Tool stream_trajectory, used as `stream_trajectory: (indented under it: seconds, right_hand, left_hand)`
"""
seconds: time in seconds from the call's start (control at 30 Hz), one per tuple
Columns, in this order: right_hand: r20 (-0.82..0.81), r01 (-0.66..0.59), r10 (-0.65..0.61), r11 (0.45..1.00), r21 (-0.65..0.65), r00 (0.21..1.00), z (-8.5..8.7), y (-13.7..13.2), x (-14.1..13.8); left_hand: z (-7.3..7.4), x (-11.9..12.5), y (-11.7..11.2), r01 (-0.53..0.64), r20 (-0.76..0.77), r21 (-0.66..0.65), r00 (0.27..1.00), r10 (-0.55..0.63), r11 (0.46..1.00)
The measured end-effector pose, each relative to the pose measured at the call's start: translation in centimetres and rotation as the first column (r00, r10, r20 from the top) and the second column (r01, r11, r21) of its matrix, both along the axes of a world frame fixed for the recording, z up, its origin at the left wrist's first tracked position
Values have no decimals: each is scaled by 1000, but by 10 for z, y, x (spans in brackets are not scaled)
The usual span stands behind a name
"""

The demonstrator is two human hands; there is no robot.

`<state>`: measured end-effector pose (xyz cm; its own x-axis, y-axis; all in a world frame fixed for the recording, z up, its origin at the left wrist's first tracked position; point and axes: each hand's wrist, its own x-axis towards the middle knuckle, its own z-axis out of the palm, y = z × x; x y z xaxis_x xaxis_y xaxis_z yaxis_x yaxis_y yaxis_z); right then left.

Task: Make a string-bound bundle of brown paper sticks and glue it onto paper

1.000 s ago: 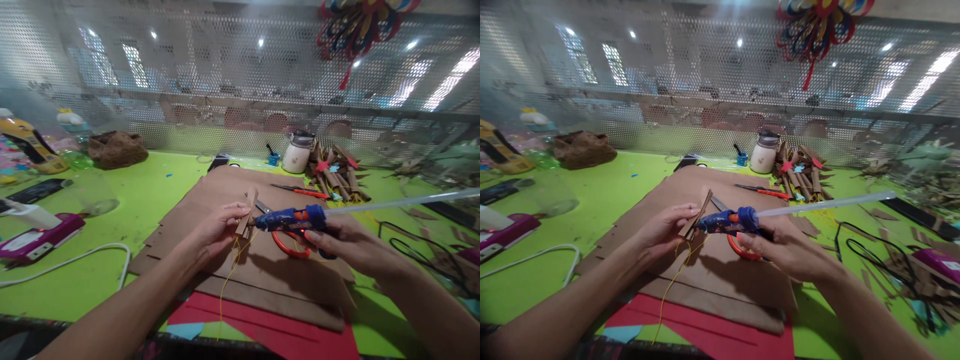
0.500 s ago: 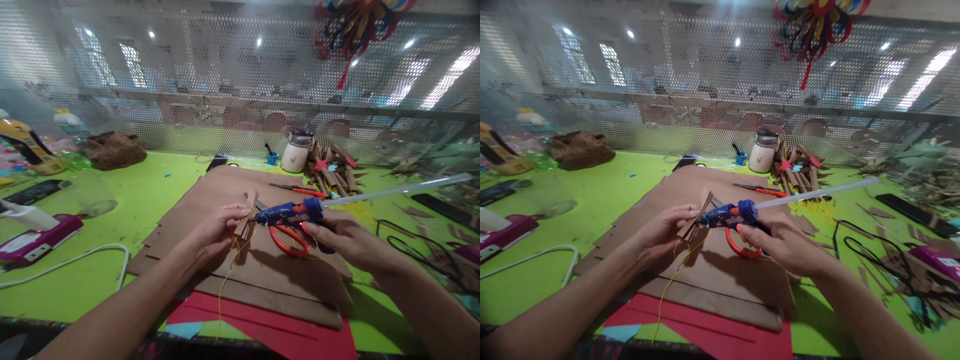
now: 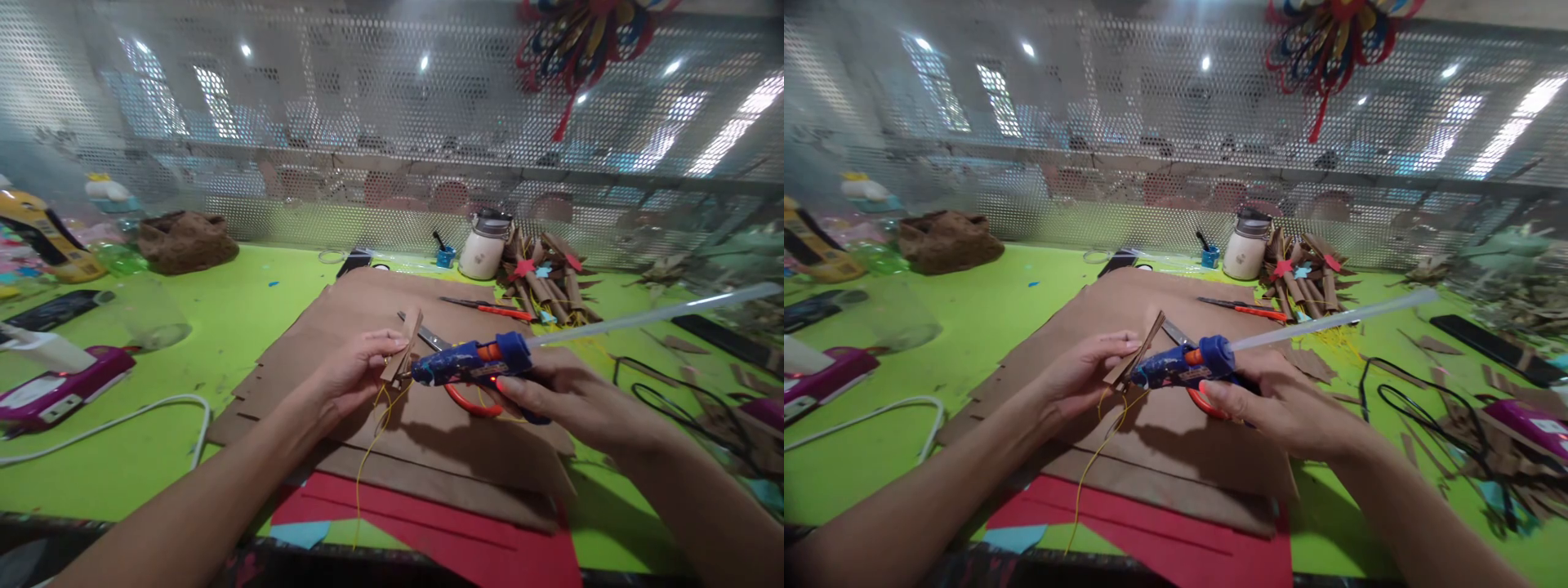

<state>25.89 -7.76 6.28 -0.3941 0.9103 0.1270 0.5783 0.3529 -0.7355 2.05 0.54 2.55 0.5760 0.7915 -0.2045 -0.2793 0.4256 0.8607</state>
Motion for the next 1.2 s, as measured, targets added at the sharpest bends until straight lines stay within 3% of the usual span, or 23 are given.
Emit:
stream_trajectory:
  seconds: [0.13,0.37,0.53,0.7,1.07,1.2]
  right_hand:
    - [11,-30,29,999,35,1000,3,0,-1]
    - [-19,-16,15,998,-60,1000,0,0,1]
    - [-10,120,-121,990,-73,993,-11,5,10]
    - [23,158,-156,986,-62,987,-14,10,15]
    - [-65,36,-46,988,-149,997,-9,3,8]
    - [-78,79,-90,988,-134,993,-9,7,8]
  left_hand:
    - [-2,-1,1,10,20,-2,1000,-10,1000]
    - [0,0,1,6,-2,0,1000,-6,1000]
    - [2,1,-2,2,10,-21,1000,-2,1000]
    - [0,0,-1,5,21,-22,1000,-4,1000]
    - [1,0,0,8,32,-12,999,-8,1000]
    - [2,-1,-1,11,23,-30,1000,-10,1000]
